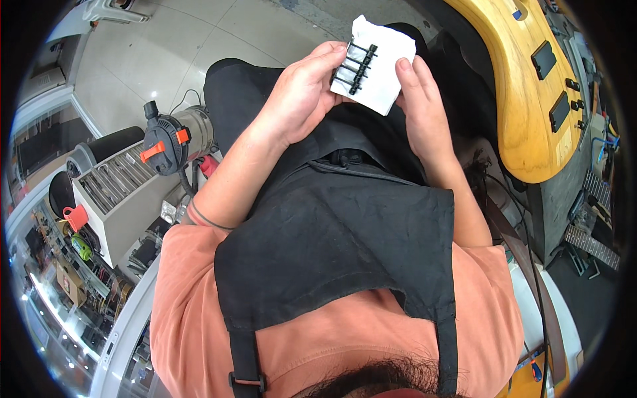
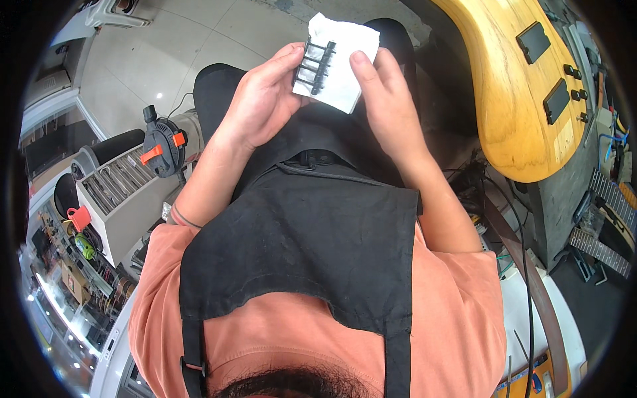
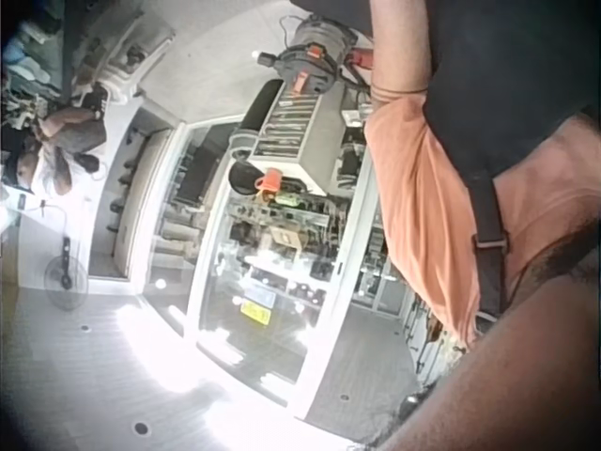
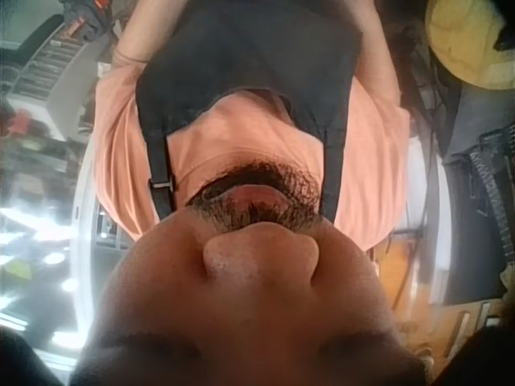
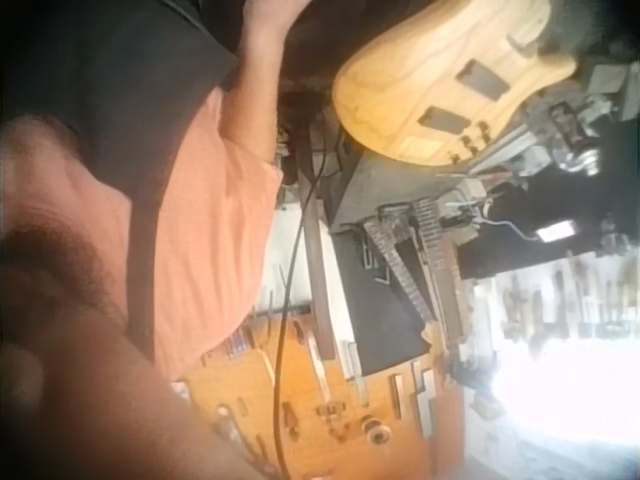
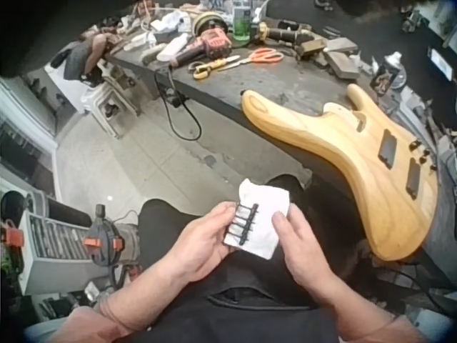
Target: The person cleans a small black guitar part using a toothbrush and water in a bathroom, then moves to a workshop to wipe the part with a tissue. The person scrubs the part under running water and then dries it thoroughly.
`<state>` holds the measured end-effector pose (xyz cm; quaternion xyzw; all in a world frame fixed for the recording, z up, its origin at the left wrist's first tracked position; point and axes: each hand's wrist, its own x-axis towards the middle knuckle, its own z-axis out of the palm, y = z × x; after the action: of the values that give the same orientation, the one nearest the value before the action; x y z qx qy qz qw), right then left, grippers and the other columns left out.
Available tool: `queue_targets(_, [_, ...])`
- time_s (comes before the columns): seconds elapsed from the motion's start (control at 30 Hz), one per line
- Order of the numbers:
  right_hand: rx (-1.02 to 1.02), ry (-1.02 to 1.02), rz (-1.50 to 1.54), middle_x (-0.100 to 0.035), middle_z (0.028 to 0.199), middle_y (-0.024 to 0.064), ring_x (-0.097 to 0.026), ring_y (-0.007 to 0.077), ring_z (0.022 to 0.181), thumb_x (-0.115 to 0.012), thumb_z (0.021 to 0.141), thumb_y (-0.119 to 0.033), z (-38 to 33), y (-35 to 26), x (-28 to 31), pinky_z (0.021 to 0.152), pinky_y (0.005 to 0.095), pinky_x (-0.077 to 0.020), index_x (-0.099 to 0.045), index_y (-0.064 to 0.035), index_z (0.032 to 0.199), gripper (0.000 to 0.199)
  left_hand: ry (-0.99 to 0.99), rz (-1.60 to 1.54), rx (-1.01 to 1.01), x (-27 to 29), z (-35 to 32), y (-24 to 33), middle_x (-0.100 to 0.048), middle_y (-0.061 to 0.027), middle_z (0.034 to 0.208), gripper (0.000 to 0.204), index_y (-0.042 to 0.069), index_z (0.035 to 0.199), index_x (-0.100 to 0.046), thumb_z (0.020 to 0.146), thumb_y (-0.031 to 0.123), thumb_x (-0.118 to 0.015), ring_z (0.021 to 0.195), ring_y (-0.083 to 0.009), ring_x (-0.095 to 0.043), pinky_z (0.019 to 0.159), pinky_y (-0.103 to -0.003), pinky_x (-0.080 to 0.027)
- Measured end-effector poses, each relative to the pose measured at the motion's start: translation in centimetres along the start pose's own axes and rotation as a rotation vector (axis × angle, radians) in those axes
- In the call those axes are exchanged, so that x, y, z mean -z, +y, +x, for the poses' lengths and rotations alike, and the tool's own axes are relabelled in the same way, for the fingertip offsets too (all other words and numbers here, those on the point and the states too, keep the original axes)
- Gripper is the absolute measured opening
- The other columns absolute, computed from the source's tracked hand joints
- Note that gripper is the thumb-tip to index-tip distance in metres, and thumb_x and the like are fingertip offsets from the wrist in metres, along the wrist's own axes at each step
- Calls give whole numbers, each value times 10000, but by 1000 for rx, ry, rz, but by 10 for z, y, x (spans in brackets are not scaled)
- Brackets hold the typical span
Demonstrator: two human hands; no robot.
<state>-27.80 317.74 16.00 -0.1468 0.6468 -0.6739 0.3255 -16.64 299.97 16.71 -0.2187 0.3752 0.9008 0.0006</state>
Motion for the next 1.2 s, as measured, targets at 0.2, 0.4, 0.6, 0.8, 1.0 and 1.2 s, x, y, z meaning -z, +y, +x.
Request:
queue_targets(0.2, [50, 88, 48, -750, 1126, 45, -679, 99, 1031, -619, 1162, -317, 11, 1, -17, 927, 294, -543, -680, 4, 1276, 346, -87, -33, 32, -1, 1, -7, -641, -103, 1427, 448, -5, 1506, -528, 1189, 304, -462, 1342, -209, -606, 1172, -444, -461])
queue_targets(0.4, [223, 176, -39, -765, 1071, 52, -692, 87, 955, -644, 1148, -240, 20, -3, -20, 842, 285, -559, -688, 11, 1221, 265, -164, 27, -28, 0, -2, -8, -629, -120, 1430, 506, 11, 1571, -426, 1181, 325, -502, 1318, -227, -633, 1145, -491, -513])
queue_targets(0.6, [277, 220, -152, -773, 1073, 64, -698, 97, 950, -631, 1152, -231, 28, -5, -7, 840, 292, -558, -691, 17, 1226, 265, -168, 46, -45, 3, -5, -5, -647, -133, 1417, 481, 27, 1553, -439, 1182, 329, -493, 1276, -241, -678, 1095, -525, -576])
queue_targets(0.8, [300, 277, -197, -767, 1102, 80, -695, 116, 984, -616, 1158, -237, 28, 0, 8, 875, 304, -553, -684, 30, 1245, 289, -145, -56, -6, 10, -7, 2, -659, -219, 1415, 457, 12, 1508, -495, 1183, 332, -459, 1255, -316, -706, 1068, -533, -604])
queue_targets(1.0, [276, 335, -232, -763, 1118, 81, -686, 127, 986, -602, 1160, -229, 26, 5, 27, 896, 305, -542, -677, 41, 1272, 302, -122, -119, -17, 15, -8, 7, -656, -292, 1406, 456, -22, 1491, -509, 1181, 306, -441, 1253, -390, -716, 1072, -545, -614])
queue_targets(1.2, [323, 324, -214, -749, 1098, 69, -666, 112, 1006, -589, 1162, -210, 25, 4, 30, 903, 280, -525, -684, 54, 1276, 302, -137, -137, -18, 14, -11, 10, -650, -303, 1412, 468, -47, 1488, -520, 1188, 301, -428, 1265, -399, -714, 1086, -547, -616])
